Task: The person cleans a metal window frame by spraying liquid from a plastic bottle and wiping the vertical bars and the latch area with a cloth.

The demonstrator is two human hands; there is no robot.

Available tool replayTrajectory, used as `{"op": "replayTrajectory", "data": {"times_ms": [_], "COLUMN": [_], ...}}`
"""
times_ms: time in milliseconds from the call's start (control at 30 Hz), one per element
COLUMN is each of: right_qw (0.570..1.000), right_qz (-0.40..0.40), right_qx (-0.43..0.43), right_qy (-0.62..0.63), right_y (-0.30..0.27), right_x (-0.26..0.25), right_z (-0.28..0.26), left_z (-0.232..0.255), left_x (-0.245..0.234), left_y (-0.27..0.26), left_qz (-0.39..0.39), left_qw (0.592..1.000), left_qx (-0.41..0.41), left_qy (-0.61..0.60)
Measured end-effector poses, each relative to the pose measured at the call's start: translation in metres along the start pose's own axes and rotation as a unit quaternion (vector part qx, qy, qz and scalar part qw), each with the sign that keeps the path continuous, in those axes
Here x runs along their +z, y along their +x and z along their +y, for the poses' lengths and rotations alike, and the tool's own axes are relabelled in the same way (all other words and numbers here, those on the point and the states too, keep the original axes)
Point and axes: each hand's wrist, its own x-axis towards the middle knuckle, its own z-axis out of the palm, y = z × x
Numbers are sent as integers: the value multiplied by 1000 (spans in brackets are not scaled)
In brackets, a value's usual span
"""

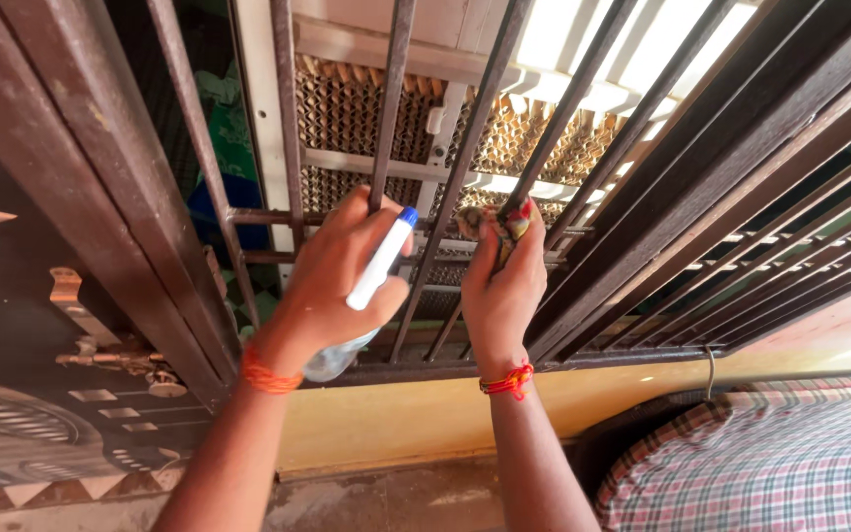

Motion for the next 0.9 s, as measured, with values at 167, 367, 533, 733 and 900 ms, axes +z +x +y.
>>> {"op": "replayTrajectory", "data": {"times_ms": [167,367,533,733,900], "right_qw": [986,915,980,976,993], "right_qz": [-31,-85,19,-175,-82], "right_qx": [104,224,-7,-110,-76], "right_qy": [124,326,196,-74,-34], "right_y": [-1,9,22,25,2], "right_x": [-5,-50,-59,-18,-14], "right_z": [-7,-23,-12,-22,-28], "left_z": [2,-2,2,5,3], "left_x": [8,5,8,7,9], "left_y": [-1,-2,-3,-3,-5], "left_qz": [21,17,27,38,34], "left_qw": [999,999,999,999,998], "left_qx": [-38,-27,-32,-12,-25], "left_qy": [20,23,28,16,42]}}
